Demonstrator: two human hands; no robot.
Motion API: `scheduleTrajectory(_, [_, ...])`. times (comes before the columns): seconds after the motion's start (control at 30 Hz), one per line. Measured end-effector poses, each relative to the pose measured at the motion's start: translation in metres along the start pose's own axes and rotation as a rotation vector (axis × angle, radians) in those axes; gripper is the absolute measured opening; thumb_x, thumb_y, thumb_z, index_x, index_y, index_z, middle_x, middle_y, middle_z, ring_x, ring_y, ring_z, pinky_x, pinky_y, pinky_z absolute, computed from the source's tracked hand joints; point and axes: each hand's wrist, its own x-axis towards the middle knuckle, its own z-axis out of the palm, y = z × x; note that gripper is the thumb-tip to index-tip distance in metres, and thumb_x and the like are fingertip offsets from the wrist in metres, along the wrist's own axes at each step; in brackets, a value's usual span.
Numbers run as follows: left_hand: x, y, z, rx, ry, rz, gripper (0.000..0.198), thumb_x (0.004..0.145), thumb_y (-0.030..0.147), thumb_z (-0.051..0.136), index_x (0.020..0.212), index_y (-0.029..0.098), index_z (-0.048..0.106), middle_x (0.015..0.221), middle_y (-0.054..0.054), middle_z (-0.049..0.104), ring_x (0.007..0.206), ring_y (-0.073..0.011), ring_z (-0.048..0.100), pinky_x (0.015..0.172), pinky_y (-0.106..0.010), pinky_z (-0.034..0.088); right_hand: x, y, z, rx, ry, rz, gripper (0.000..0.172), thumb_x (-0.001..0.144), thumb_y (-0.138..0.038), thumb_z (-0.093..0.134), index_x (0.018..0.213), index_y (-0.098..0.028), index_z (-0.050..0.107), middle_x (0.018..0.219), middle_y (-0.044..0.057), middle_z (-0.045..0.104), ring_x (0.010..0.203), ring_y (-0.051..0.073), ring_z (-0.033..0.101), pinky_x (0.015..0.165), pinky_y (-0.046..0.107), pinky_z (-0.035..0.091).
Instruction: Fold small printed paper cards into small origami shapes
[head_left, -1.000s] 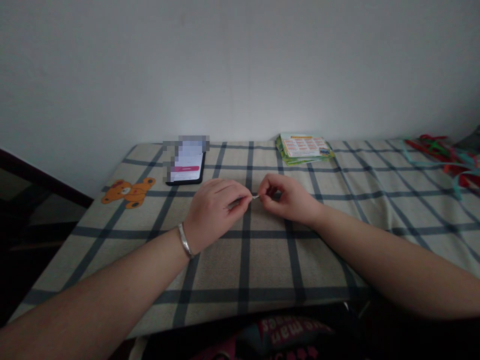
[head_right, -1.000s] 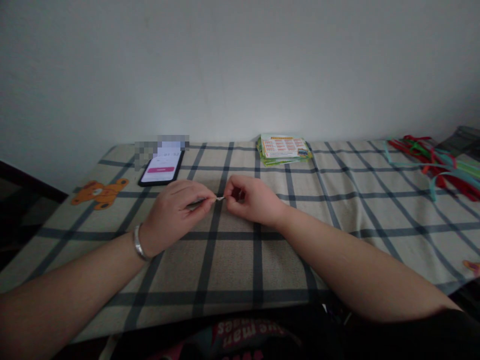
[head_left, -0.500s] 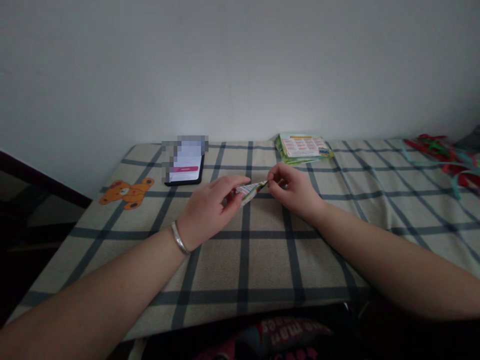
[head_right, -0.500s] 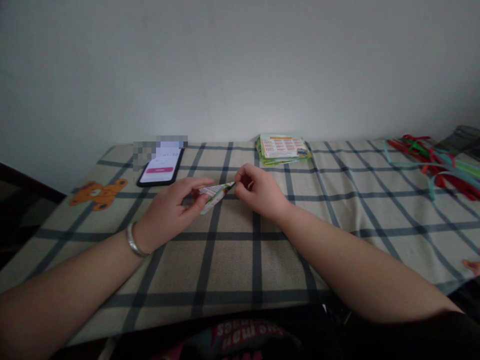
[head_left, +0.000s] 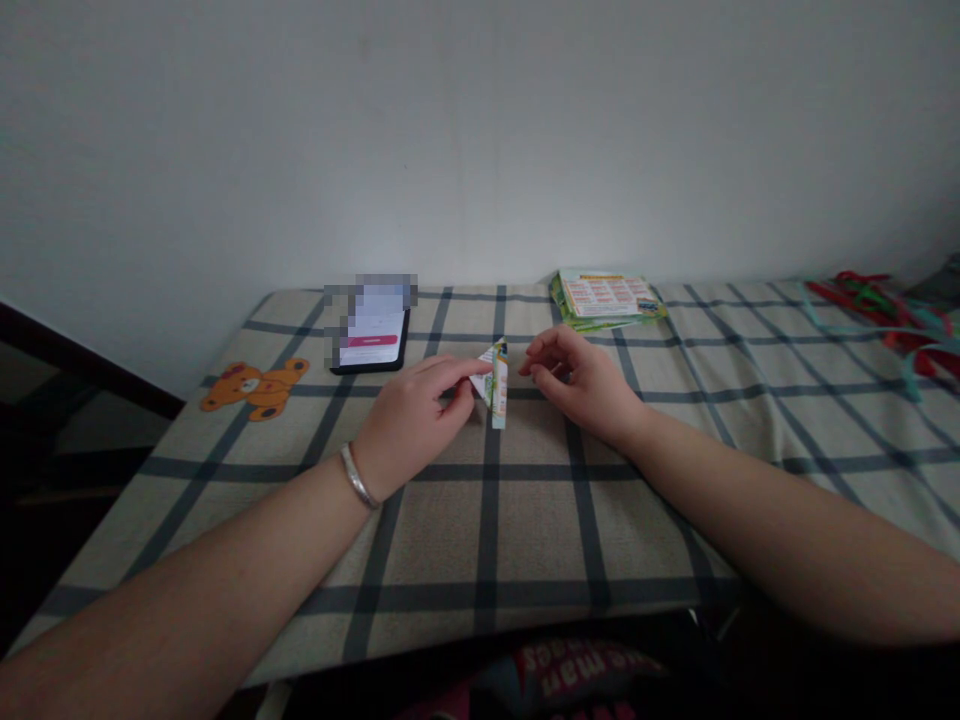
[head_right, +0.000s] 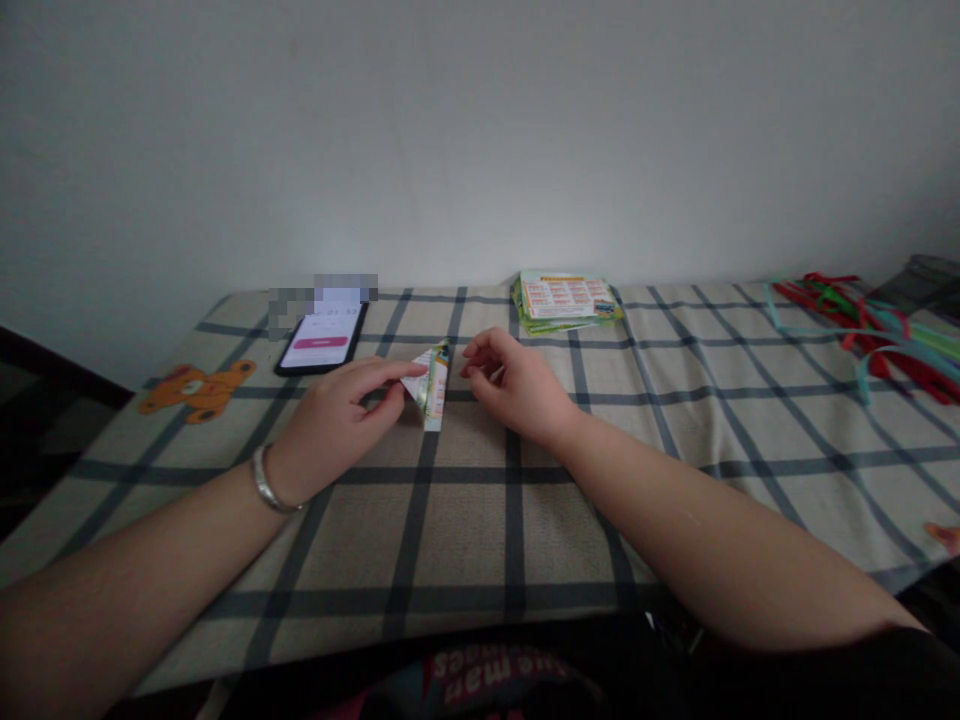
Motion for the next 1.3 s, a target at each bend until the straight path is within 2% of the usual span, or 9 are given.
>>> scheduleTrajectory(0.07, [0.001,0.0,-0.001,0.029,0.0,0.017,0.026,0.089,0.015,0.048,0.107,0.018,0.066,0.104,-0.004,0.071,0.093,-0.0161,0.066,0.085,-0.031,0.052,0.0,-0.001,0.0,-0.021,-0.009,-0.001,0.017,0.079,-0.013,0.054,0.094,-0.02,0.051,0.088,0.002,0.068,0.076,0.013,0.062,0.066,0.026,0.048])
scheduleTrajectory(0.3, [0.004,-0.001,-0.005,0.161,-0.042,0.143,0.017,0.09,0.019,0.053,0.094,0.019,0.069,0.085,-0.004,0.07,0.082,-0.0189,0.063,0.078,-0.035,0.048,-0.001,-0.005,-0.001,-0.057,-0.084,-0.054,0.014,0.08,-0.012,0.052,0.092,-0.019,0.057,0.086,0.001,0.066,0.07,0.011,0.058,0.063,0.024,0.045])
scheduleTrajectory(0.4, [0.004,-0.002,-0.005,0.188,-0.001,0.167,0.019,0.09,0.02,0.052,0.095,0.018,0.07,0.085,-0.006,0.064,0.08,-0.019,0.059,0.072,-0.033,0.047,-0.002,-0.008,-0.003,-0.054,-0.08,-0.055,0.012,0.087,-0.017,0.048,0.091,-0.018,0.059,0.085,0.002,0.066,0.071,0.012,0.058,0.064,0.025,0.045])
scheduleTrajectory(0.57, [0.004,-0.003,-0.005,0.271,0.046,0.184,0.016,0.087,0.021,0.054,0.087,0.016,0.07,0.081,-0.007,0.059,0.078,-0.0197,0.055,0.07,-0.034,0.047,-0.003,-0.013,-0.009,-0.034,-0.125,-0.141,0.025,0.095,-0.028,0.039,0.091,-0.017,0.061,0.086,0.004,0.067,0.081,0.014,0.06,0.073,0.028,0.045])
scheduleTrajectory(0.77, [0.003,0.001,-0.008,0.295,0.047,0.188,0.015,0.086,0.022,0.053,0.083,0.015,0.066,0.085,-0.008,0.06,0.08,-0.0207,0.057,0.071,-0.035,0.048,-0.004,-0.018,-0.008,-0.24,-0.222,-0.204,0.019,0.086,-0.028,0.055,0.1,-0.018,0.062,0.093,0.004,0.067,0.081,0.015,0.059,0.07,0.027,0.044])
scheduleTrajectory(1.0, [0.002,0.003,-0.005,0.245,-0.026,0.248,0.013,0.089,0.021,0.05,0.088,0.016,0.062,0.092,-0.005,0.068,0.084,-0.0189,0.063,0.073,-0.032,0.048,-0.003,-0.018,-0.002,-0.293,-0.185,-0.245,0.013,0.084,-0.021,0.056,0.093,-0.018,0.064,0.086,0.003,0.067,0.076,0.014,0.058,0.068,0.026,0.043])
scheduleTrajectory(1.2, [0.0,0.001,-0.002,0.259,-0.041,0.203,0.021,0.092,0.038,0.054,0.089,0.018,0.063,0.08,-0.002,0.07,0.073,-0.0178,0.064,0.067,-0.03,0.045,-0.002,-0.013,0.001,-0.223,-0.127,-0.192,0.008,0.084,-0.022,0.057,0.082,-0.019,0.064,0.077,0.001,0.066,0.069,0.012,0.057,0.063,0.023,0.042])
scheduleTrajectory(1.3, [0.0,-0.002,0.0,0.296,-0.067,0.17,0.024,0.091,0.04,0.056,0.083,0.019,0.063,0.073,-0.001,0.068,0.068,-0.0175,0.063,0.061,-0.029,0.042,-0.002,-0.012,0.002,-0.21,-0.119,-0.164,0.009,0.084,-0.024,0.058,0.08,-0.019,0.064,0.074,0.0,0.065,0.066,0.011,0.057,0.06,0.022,0.042])
